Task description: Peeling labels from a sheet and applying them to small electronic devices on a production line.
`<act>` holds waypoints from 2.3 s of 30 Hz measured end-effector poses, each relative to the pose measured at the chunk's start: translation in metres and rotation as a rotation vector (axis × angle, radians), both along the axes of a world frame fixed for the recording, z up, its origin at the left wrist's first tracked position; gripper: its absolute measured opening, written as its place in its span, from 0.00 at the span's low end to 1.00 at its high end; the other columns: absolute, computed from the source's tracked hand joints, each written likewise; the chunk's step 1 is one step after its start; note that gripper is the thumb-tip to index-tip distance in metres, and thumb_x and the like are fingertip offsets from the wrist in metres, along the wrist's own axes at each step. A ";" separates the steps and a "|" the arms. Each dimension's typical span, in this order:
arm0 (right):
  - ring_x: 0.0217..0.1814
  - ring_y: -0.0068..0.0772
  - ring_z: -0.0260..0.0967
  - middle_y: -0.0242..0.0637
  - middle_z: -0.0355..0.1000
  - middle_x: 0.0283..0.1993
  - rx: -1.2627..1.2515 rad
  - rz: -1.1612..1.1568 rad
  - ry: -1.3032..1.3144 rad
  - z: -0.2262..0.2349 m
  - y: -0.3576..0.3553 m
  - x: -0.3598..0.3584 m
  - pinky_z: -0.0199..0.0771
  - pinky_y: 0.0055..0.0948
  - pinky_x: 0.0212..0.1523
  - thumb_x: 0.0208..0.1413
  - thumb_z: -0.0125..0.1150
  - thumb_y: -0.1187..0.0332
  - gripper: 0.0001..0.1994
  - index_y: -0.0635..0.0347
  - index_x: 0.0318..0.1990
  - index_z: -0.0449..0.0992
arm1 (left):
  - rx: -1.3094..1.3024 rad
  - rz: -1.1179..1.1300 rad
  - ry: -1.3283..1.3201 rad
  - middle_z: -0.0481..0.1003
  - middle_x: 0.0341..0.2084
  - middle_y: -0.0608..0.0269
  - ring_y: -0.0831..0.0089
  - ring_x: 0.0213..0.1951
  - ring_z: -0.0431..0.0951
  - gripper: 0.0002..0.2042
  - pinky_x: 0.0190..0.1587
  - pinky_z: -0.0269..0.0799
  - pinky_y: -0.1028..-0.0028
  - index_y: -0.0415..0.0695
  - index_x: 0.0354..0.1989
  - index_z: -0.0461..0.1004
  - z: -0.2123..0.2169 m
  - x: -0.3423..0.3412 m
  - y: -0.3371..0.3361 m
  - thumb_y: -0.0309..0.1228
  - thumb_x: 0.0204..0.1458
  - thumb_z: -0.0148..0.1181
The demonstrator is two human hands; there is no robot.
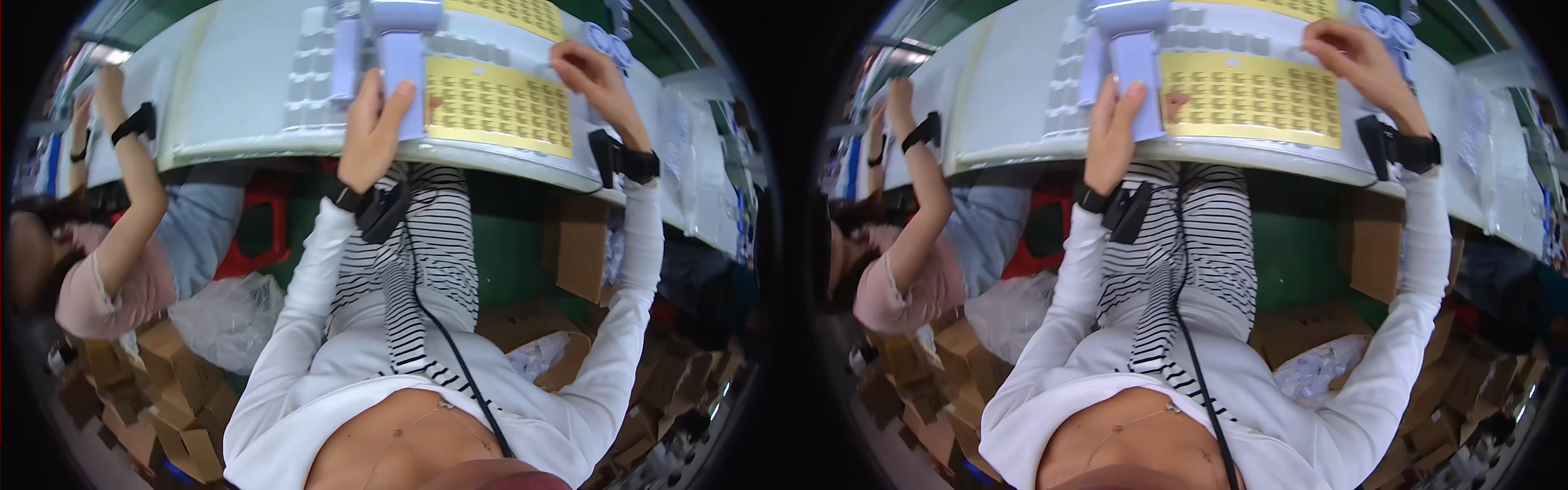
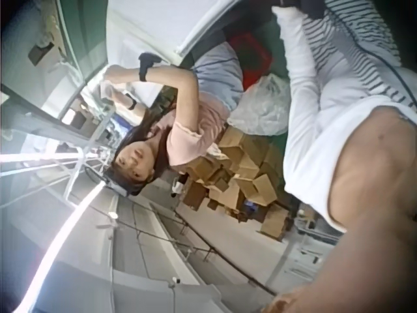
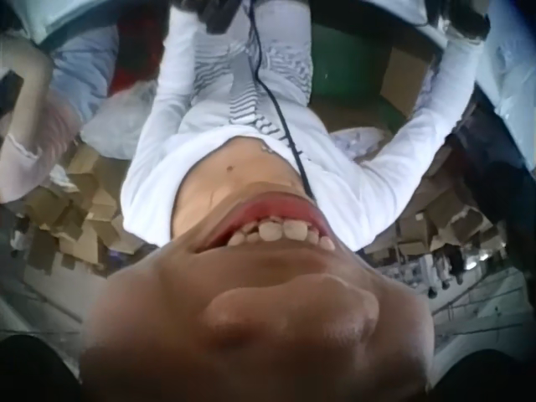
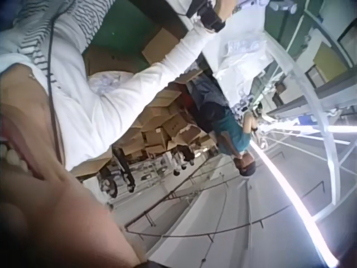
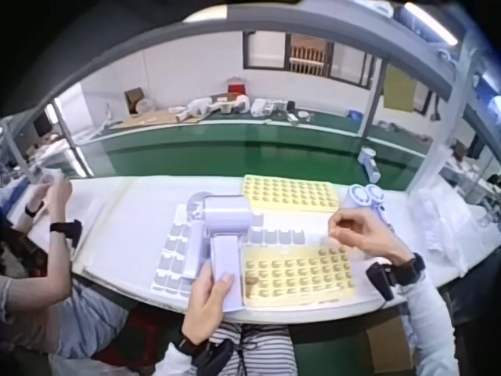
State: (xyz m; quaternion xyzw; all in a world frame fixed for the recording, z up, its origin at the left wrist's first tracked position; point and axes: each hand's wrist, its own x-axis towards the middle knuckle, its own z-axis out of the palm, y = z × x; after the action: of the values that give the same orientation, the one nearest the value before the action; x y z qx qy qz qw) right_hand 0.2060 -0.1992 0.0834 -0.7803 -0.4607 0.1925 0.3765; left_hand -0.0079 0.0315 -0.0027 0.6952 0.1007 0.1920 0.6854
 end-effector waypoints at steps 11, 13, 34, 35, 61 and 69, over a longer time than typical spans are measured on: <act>0.37 0.22 0.68 0.32 0.67 0.34 0.079 0.335 -0.021 0.070 0.082 -0.117 0.66 0.22 0.44 0.57 0.54 0.70 0.07 0.67 0.36 0.69 | -0.237 -0.127 -0.166 0.71 0.24 0.58 0.75 0.14 0.69 0.18 0.10 0.55 0.81 0.38 0.42 0.62 0.065 -0.019 0.005 0.42 0.61 0.34; 0.37 0.23 0.67 0.33 0.67 0.34 0.070 0.387 -0.085 0.075 0.096 -0.124 0.66 0.23 0.45 0.57 0.54 0.70 0.08 0.67 0.36 0.68 | -0.223 -0.141 -0.158 0.71 0.23 0.58 0.76 0.14 0.68 0.18 0.10 0.54 0.82 0.38 0.41 0.62 0.075 -0.028 0.005 0.43 0.61 0.34; 0.34 0.31 0.67 0.38 0.70 0.30 0.122 0.442 -0.383 0.088 0.121 -0.156 0.66 0.27 0.41 0.52 0.58 0.71 0.08 0.68 0.34 0.70 | -0.179 -0.032 -0.138 0.67 0.22 0.63 0.80 0.15 0.65 0.20 0.15 0.56 0.83 0.41 0.39 0.61 0.099 -0.055 0.005 0.47 0.62 0.30; 0.34 0.32 0.68 0.39 0.69 0.30 0.154 0.430 -0.423 0.086 0.121 -0.157 0.66 0.27 0.40 0.51 0.58 0.73 0.07 0.68 0.34 0.70 | -0.194 -0.051 -0.153 0.67 0.23 0.63 0.80 0.15 0.65 0.19 0.15 0.56 0.84 0.41 0.40 0.61 0.098 -0.056 0.005 0.46 0.62 0.32; 0.37 0.22 0.71 0.37 0.72 0.33 0.279 -0.143 0.289 -0.024 0.095 -0.103 0.68 0.21 0.44 0.56 0.53 0.72 0.21 0.63 0.56 0.59 | -0.183 0.072 0.087 0.72 0.34 0.60 0.75 0.38 0.71 0.19 0.42 0.65 0.75 0.32 0.46 0.67 0.019 -0.076 0.167 0.39 0.59 0.46; 0.52 0.47 0.67 0.47 0.66 0.53 0.113 -0.018 -0.203 -0.012 0.105 -0.103 0.64 0.38 0.54 0.51 0.59 0.70 0.31 0.59 0.62 0.52 | -0.595 0.011 -0.125 0.72 0.38 0.58 0.70 0.41 0.73 0.16 0.47 0.67 0.70 0.32 0.45 0.67 0.011 -0.066 0.137 0.35 0.58 0.51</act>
State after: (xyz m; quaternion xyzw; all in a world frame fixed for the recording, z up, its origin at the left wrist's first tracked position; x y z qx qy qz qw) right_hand 0.1033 -0.0939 0.0710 -0.7775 -0.4995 0.0826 0.3730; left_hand -0.0735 0.1682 0.0086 0.4504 0.1140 0.2001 0.8626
